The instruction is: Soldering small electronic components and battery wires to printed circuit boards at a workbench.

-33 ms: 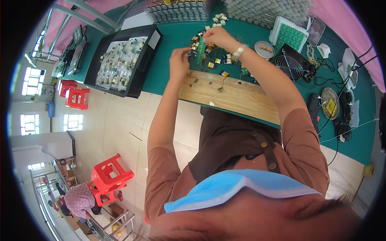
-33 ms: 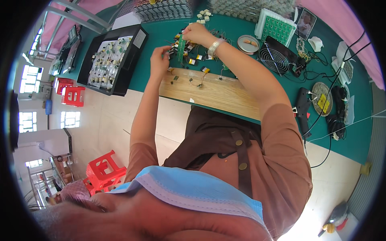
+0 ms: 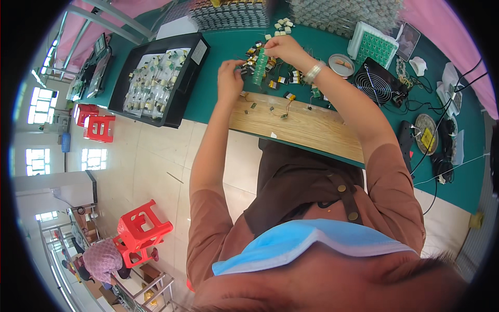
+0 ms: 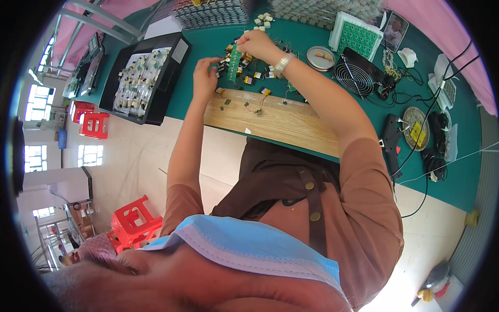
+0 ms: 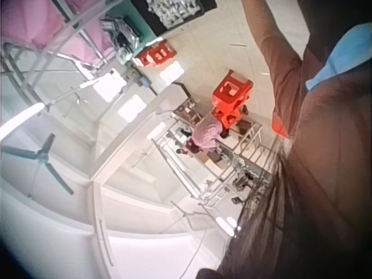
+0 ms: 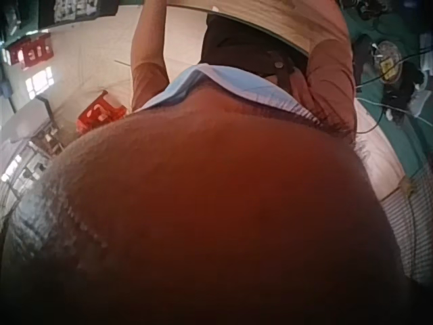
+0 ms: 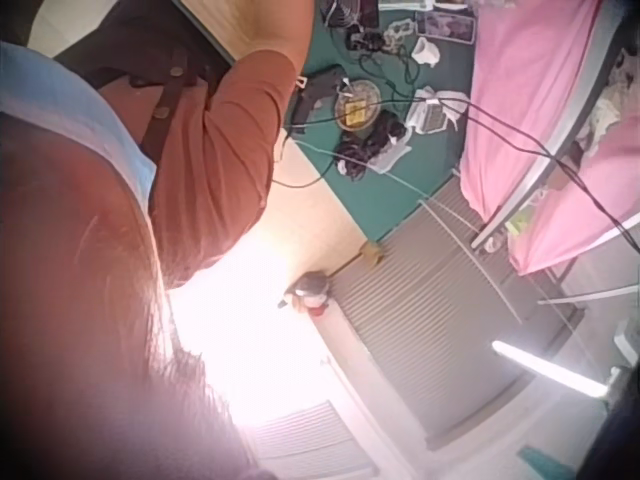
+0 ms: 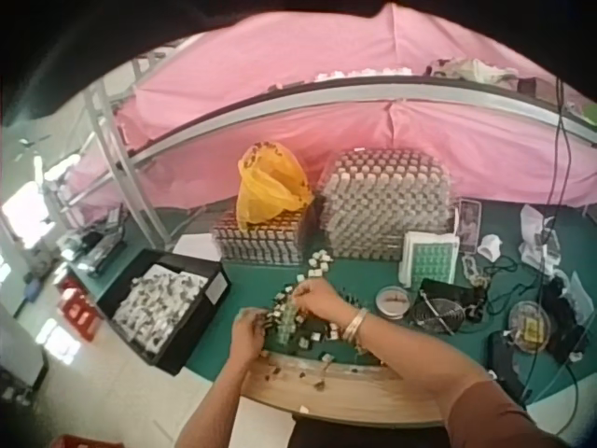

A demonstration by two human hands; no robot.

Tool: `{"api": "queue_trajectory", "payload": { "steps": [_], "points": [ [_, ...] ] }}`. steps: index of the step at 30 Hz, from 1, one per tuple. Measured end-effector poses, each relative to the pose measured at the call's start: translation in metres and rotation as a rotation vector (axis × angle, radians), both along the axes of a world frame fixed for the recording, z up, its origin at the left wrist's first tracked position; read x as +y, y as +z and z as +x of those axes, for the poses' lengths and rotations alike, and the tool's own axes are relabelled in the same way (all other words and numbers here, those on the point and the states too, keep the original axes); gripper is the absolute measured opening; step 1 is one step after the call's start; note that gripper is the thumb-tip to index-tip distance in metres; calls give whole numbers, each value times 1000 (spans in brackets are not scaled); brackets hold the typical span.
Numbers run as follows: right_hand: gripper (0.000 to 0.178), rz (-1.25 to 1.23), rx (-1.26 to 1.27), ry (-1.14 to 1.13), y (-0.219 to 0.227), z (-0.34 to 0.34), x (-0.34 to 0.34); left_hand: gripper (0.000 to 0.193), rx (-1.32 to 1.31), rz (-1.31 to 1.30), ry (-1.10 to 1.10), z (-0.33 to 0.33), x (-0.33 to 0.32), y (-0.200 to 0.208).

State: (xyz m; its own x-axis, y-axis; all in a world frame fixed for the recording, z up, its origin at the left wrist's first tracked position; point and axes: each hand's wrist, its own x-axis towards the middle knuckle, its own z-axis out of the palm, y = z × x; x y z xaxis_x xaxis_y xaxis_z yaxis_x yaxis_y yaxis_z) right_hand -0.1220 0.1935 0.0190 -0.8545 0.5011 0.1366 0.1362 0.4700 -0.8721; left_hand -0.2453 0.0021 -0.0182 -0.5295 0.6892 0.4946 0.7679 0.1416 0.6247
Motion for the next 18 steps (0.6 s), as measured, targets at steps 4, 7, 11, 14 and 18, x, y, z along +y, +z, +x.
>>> {"api": "queue_trajectory", "payload": {
  "steps": [4,7,11,14,18],
  "points": [
    [14,-154,183,-81,23,51,-12,35,331,-112,-121,-26,24,2],
    [12,-402,201,-94,26,76,-9,57,529,-458,-379,-23,48,-9],
    [15,-648,241,-109,25,96,1,48,558,-564,-438,-20,79,-11],
    [13,-667,235,-76,30,107,0,45,541,-505,-476,-49,99,-22],
    [8,-654,180,-64,27,114,3,42,533,-528,-438,-66,132,-21]
  ]
}}
